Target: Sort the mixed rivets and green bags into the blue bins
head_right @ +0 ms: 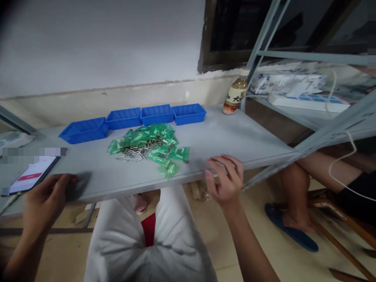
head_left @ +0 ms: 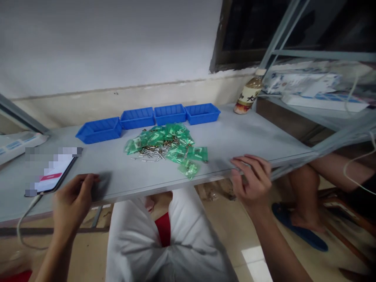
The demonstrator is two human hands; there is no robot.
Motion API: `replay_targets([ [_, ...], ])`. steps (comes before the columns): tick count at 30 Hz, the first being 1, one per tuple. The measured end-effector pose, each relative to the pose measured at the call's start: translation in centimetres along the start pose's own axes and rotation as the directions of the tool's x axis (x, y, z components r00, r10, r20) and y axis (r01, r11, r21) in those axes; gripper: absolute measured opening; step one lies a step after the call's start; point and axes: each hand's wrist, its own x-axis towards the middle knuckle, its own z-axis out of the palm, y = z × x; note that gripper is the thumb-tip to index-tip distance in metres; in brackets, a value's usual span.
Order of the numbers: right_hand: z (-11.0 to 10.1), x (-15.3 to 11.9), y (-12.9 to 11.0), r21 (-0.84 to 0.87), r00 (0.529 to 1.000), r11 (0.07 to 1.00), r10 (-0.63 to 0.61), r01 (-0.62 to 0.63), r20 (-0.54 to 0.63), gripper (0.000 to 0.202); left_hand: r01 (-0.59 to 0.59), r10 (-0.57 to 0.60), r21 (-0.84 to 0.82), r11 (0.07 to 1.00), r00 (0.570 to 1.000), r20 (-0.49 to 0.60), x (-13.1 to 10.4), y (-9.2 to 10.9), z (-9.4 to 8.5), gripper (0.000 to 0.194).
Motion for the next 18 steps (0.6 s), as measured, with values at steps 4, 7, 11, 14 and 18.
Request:
replay_targets([
  [4, -4.0, -5.5, 1.8, -0.098, 0.996, 0.991, 0.090, -0.092, -0.028, 0.021, 0.032, -0.032, 0.035, 0.999, 0.999, 0.017, -0.1, 0.4, -0.1, 0.021],
  [7, -5.9, -9.1, 3.6, -0.174, 0.987, 0.974, 0.153, -0.144, 0.045, 0.016, 0.057, -0.057, 0.100, 0.993, 0.998, -0.006, -0.1, 0.6, -0.1, 0.021],
  [11, -6.3, -12.0, 5.4, -0.233, 0.960, 0.939, 0.274, -0.254, 0.060, 0.014, 0.086, -0.088, 0.129, 0.988, 0.996, 0.014, -0.1, 1.1, 0.0, 0.023],
  [14, -6.0, -13.5, 5.7, -0.228, 0.940, 0.922, 0.336, -0.314, 0.064, 0.015, 0.105, -0.107, 0.135, 0.985, 0.994, 0.008, 0.0, 1.5, 0.0, 0.024],
  [18, -5.9, -15.2, 5.6, -0.232, 0.939, 0.923, 0.334, -0.308, 0.082, 0.013, 0.151, -0.152, 0.149, 0.977, 0.988, -0.005, 0.0, 1.9, 0.0, 0.023],
])
